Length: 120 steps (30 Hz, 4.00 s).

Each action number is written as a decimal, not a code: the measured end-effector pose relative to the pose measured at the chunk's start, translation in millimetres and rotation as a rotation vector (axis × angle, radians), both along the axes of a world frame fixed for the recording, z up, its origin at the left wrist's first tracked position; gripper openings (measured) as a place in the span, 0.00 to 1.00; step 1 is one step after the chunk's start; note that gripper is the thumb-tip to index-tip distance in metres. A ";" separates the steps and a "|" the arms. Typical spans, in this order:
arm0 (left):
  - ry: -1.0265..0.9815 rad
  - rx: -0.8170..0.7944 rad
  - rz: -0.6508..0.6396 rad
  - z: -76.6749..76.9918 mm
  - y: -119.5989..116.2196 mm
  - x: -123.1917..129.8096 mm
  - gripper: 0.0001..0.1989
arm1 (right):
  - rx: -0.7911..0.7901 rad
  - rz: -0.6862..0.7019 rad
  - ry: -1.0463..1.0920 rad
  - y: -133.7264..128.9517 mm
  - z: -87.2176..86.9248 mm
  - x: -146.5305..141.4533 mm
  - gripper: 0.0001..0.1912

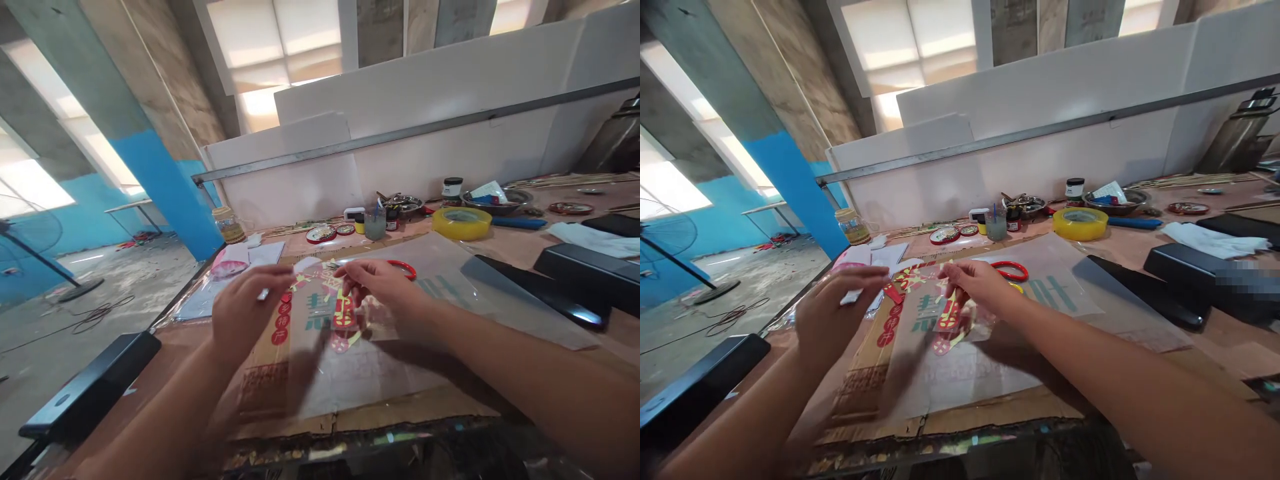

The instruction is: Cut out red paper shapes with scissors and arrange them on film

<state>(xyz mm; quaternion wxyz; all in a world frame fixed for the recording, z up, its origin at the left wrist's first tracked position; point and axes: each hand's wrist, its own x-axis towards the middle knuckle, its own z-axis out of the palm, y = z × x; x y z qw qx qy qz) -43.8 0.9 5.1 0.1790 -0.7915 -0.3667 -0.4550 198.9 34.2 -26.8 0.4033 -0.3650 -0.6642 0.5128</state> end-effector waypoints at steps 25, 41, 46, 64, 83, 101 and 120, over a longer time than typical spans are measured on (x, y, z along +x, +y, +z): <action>-0.610 -0.924 -0.194 9.8 -45.2 49.0 0.05 | -0.067 0.268 0.182 -58.6 19.7 -13.3 0.20; -0.772 -1.263 -0.250 7.1 -36.9 44.6 0.10 | -0.219 0.340 0.293 -50.3 13.8 -15.1 0.17; -0.752 -1.391 -0.400 -5.1 -25.8 34.4 0.14 | -0.220 0.340 0.292 -49.7 12.6 -16.8 0.10; 0.033 -0.736 0.092 10.4 36.3 -42.9 0.19 | 0.359 -0.175 -0.069 -12.4 -4.9 -5.2 0.05; 0.153 -0.812 0.150 -38.9 80.8 -76.1 0.11 | 0.240 -0.285 -0.175 -1.1 -4.2 -3.0 0.06; -0.169 -0.779 -0.081 -32.5 13.7 34.5 0.13 | 0.186 -0.180 -0.221 -7.2 -15.3 -20.2 0.11; -0.401 -0.987 -0.299 -39.2 22.9 34.5 0.14 | 0.394 -0.057 -0.292 -9.6 -24.4 -28.0 0.10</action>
